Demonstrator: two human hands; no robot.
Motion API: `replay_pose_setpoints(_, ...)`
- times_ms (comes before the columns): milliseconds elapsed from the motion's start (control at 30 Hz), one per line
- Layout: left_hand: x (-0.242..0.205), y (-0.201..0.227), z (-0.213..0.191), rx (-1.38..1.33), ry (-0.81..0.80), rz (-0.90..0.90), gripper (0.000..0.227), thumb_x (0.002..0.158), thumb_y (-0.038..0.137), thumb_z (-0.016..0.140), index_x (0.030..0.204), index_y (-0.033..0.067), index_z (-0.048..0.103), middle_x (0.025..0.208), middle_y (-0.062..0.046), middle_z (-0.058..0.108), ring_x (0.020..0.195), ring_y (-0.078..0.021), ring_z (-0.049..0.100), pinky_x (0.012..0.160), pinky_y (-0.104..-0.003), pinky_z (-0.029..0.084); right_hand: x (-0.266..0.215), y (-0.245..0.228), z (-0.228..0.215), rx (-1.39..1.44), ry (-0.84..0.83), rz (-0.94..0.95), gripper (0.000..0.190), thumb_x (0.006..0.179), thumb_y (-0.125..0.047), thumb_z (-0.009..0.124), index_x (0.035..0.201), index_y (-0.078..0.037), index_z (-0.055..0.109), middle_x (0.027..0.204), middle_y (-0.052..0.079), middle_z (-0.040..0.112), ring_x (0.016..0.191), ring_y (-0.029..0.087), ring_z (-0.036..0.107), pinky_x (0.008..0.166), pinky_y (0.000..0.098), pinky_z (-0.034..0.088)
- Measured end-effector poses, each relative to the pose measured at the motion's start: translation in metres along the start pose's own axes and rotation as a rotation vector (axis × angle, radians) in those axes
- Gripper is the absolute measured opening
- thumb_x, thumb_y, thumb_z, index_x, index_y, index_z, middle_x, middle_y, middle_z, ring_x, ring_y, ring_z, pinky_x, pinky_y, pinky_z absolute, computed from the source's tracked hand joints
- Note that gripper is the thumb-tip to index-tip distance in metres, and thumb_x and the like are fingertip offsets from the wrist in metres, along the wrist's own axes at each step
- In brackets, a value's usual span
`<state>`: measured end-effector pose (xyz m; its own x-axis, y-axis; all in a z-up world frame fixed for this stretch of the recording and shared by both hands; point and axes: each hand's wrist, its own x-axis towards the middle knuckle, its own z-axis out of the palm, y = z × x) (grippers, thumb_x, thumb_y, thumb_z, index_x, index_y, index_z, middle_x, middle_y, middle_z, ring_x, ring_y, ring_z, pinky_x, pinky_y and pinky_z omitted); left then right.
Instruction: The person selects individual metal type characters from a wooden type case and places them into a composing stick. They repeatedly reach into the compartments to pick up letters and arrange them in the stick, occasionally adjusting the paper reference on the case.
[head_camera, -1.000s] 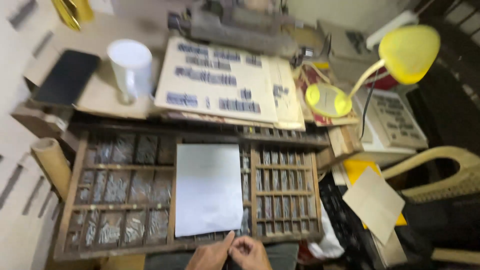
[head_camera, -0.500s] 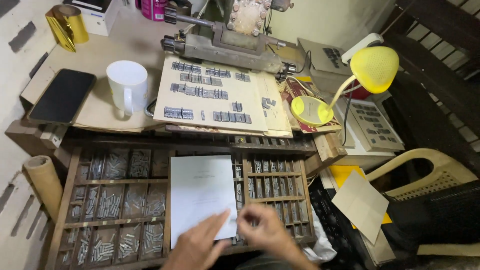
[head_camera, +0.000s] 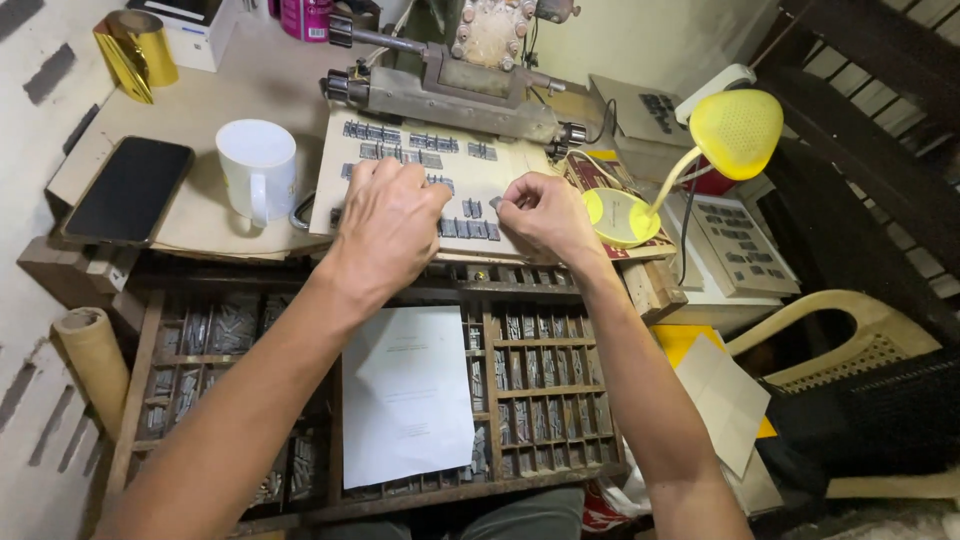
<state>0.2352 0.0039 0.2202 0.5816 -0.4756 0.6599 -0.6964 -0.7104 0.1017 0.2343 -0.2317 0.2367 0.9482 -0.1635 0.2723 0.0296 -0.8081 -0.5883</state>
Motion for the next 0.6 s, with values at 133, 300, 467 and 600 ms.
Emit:
replay_pose_setpoints(133, 0.017, 0.005, 0.003, -0.006, -0.173, -0.042, 0.032, 0.096, 0.003, 0.049, 0.089, 0.0111, 0.079, 0.078, -0.009, 0.064, 0.082, -0.024, 0.064, 0.097, -0.049, 0.046, 0.001, -0.008, -0.012, 0.009, -0.11, 0.004, 0.018, 0.074, -0.034, 0.077, 0.086, -0.02, 0.079, 0.073, 0.001, 0.072, 0.073, 0.013, 0.069, 0.075, 0.0341, 0.055)
replay_pose_setpoints(300, 0.027, 0.014, 0.004, 0.027, -0.256, -0.062, 0.03, 0.092, 0.003, 0.051, 0.081, 0.0097, 0.078, 0.081, -0.009, 0.065, 0.082, -0.0221, 0.061, 0.092, -0.045, 0.044, 0.006, -0.011, -0.014, -0.085, -0.152, -0.089, 0.023, 0.085, -0.028, 0.067, 0.102, -0.021, 0.081, 0.087, 0.009, 0.078, 0.089, 0.029, 0.075, 0.082, 0.0465, 0.056)
replay_pose_setpoints(467, 0.028, 0.014, 0.012, -0.006, -0.26, -0.056, 0.031, 0.091, 0.004, 0.048, 0.082, 0.0076, 0.078, 0.081, -0.011, 0.064, 0.083, -0.0231, 0.058, 0.092, -0.045, 0.041, 0.006, -0.019, 0.0, -0.155, -0.157, -0.019, 0.021, 0.084, -0.039, 0.067, 0.096, -0.029, 0.081, 0.088, 0.001, 0.078, 0.094, 0.03, 0.075, 0.086, 0.0458, 0.057)
replay_pose_setpoints(600, 0.028, 0.012, 0.016, -0.018, -0.266, -0.047, 0.031, 0.09, 0.004, 0.048, 0.081, 0.0079, 0.077, 0.08, -0.01, 0.063, 0.082, -0.0231, 0.058, 0.093, -0.045, 0.041, -0.007, -0.038, -0.006, -0.195, -0.165, 0.037, 0.022, 0.083, -0.043, 0.064, 0.096, -0.035, 0.08, 0.087, -0.004, 0.078, 0.096, 0.027, 0.075, 0.089, 0.0442, 0.058)
